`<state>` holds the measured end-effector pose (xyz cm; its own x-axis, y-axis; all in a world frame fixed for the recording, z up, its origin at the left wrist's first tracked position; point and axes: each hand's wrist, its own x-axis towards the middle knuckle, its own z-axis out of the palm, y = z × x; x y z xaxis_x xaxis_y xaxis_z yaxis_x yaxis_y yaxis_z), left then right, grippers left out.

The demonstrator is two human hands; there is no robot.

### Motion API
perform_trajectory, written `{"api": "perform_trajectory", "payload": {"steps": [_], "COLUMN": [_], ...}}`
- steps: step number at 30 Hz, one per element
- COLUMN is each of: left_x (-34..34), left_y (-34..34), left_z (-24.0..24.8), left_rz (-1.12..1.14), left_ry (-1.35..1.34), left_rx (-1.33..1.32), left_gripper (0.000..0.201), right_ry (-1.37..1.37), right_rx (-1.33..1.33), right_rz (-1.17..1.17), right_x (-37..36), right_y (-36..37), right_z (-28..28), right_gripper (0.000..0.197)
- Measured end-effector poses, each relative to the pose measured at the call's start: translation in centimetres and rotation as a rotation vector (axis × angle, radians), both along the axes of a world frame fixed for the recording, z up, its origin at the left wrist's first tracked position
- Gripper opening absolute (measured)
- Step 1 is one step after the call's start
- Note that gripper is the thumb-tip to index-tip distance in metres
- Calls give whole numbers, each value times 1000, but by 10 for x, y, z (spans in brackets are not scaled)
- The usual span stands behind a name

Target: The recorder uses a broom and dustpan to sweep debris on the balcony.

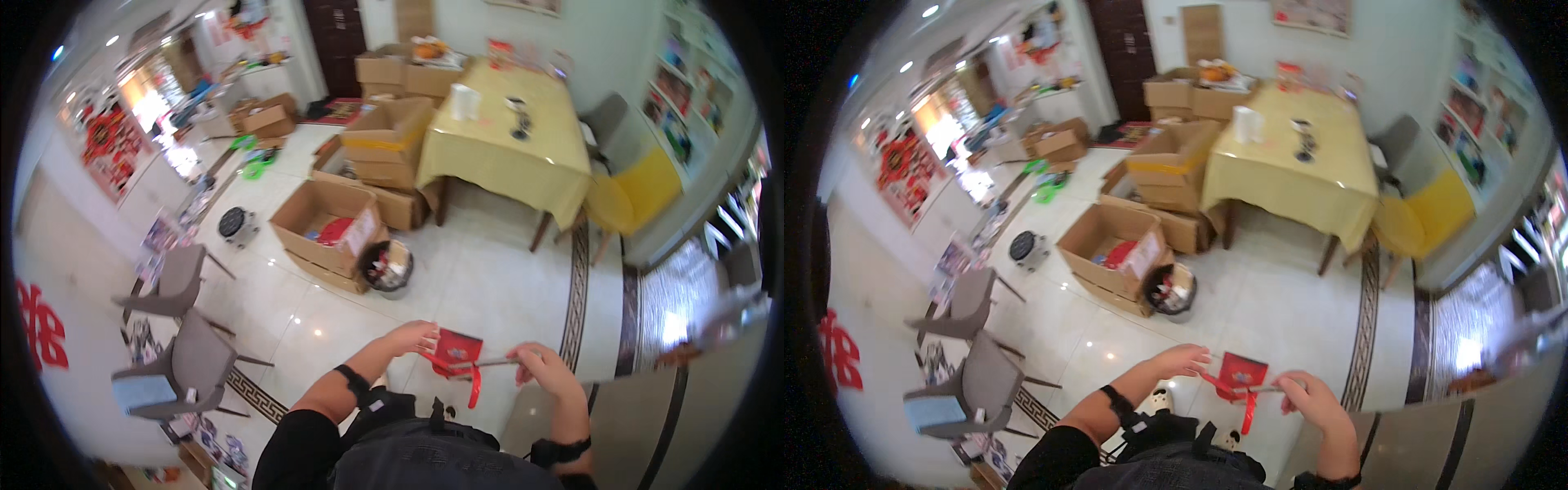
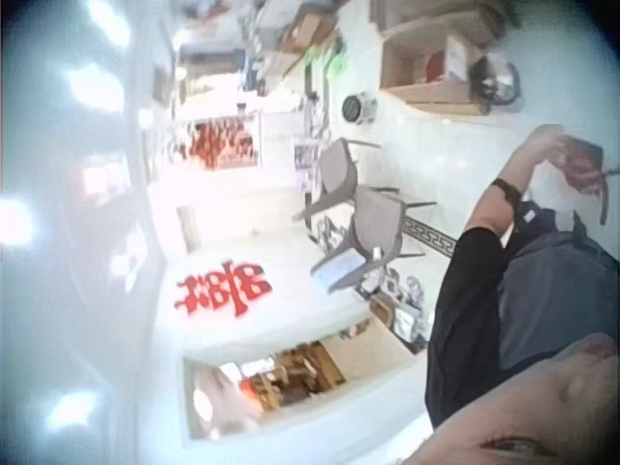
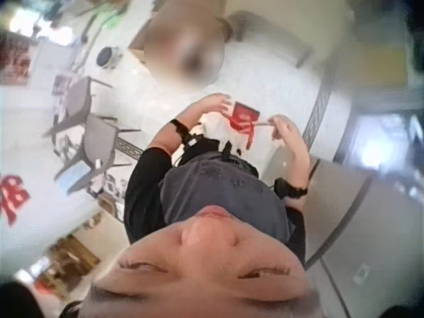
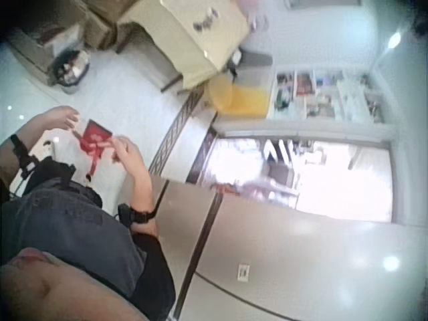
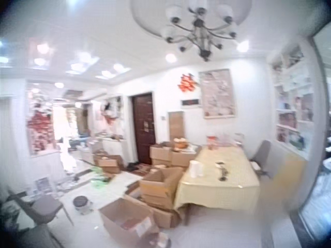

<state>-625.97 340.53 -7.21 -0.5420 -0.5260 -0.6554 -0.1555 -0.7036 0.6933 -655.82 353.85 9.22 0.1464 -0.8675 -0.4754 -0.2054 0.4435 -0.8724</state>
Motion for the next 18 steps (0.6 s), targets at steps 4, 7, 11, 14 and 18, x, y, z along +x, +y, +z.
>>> {"api": "perform_trajectory", "payload": {"steps": [4,7,11,14,18], "left_x": [156,265,401,475,546], "left_y": [8,39,98,126,125], "left_z": [67,98,127,140,159], "left_rz": [490,778,1242,1470,1538], "left_ry": [95,214,117,89,11], "left_rx": [-216,-387,-344,-413,-538], "left_gripper": [40,39,38,34,29], "right_ry": [84,491,969,895,623], "right_rx": [11,-126,-530,-742,-776], "right_rz": [72,165,15,-36,99], "right_x": [25,41,100,177,301], "right_y": [-25,-39,-69,-121,-191], "right_z": [11,41,74,85,85], "right_gripper": [36,41,45,42,37]}}
